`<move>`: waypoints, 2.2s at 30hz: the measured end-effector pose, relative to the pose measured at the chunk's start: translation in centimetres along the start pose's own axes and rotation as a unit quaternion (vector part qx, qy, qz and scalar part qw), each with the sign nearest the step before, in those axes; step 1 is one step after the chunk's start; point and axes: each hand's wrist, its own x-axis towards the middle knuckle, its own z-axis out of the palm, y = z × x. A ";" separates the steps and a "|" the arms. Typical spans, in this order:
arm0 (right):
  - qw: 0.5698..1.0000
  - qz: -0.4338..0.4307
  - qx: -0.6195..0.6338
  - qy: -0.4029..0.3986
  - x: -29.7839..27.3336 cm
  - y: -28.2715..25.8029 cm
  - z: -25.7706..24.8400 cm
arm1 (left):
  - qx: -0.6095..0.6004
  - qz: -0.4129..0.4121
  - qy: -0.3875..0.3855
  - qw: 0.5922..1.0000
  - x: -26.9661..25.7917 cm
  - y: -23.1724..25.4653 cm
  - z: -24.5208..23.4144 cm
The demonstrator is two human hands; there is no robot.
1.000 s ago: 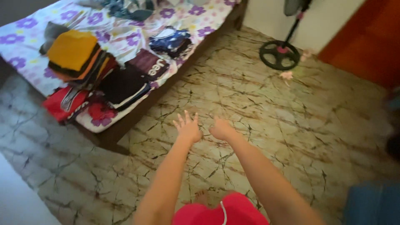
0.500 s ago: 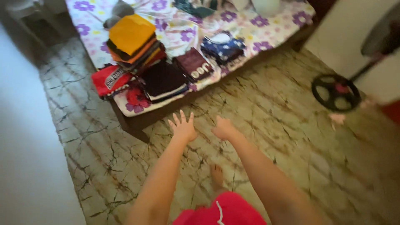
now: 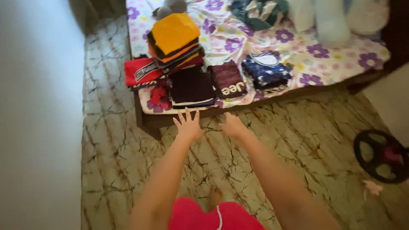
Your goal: Placing folded laundry from a bed into dresser drawers.
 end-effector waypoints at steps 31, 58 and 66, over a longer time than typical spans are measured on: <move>0.998 -0.005 0.015 -0.061 25.2 -4.4 -2.1 | -0.037 -0.082 -0.024 0.996 23.7 -12.7 -4.0; 0.979 0.105 0.028 -0.171 40.1 9.1 9.3 | -0.218 -0.155 0.278 0.923 41.6 -14.3 14.5; 0.987 0.100 0.090 -0.093 42.0 10.5 11.6 | -0.263 -0.155 0.315 0.899 41.9 -14.1 12.6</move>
